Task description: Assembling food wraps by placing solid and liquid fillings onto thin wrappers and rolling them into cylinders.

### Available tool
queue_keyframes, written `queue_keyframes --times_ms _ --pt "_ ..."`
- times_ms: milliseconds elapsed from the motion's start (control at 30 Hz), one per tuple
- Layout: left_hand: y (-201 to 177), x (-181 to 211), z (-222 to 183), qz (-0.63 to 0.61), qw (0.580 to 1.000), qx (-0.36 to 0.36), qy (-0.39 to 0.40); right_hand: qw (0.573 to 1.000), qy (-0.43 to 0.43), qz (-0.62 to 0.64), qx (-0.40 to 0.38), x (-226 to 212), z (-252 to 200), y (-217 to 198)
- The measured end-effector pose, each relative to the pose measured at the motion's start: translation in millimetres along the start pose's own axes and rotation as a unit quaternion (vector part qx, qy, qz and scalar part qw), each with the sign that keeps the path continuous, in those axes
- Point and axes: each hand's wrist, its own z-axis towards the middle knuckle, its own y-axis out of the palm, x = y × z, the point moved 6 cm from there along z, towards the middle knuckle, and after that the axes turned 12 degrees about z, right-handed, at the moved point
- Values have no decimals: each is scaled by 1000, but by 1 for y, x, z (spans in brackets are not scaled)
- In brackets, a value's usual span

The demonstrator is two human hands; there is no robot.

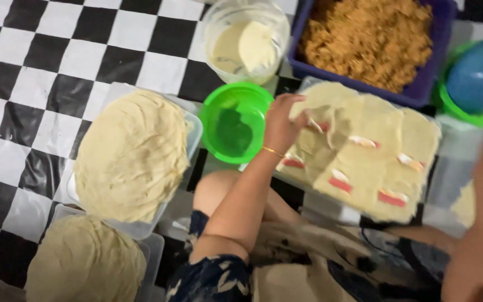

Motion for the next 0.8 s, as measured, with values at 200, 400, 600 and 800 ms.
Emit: queue_keyframes --times_ms 200,400,600,800 --pt "-45 -153 22 -124 958 64 -252 817 -40 574 -37 -217 298 -258" --pt "-17 -234 9 -257 840 161 -449 759 -149 514 -371 -479 396 -195" --pt "-19 -228 10 -319 789 179 -493 754 -62 394 -522 -585 396 -84" --pt "-21 -220 13 -359 771 170 -498 762 -63 343 -545 -515 414 -151"
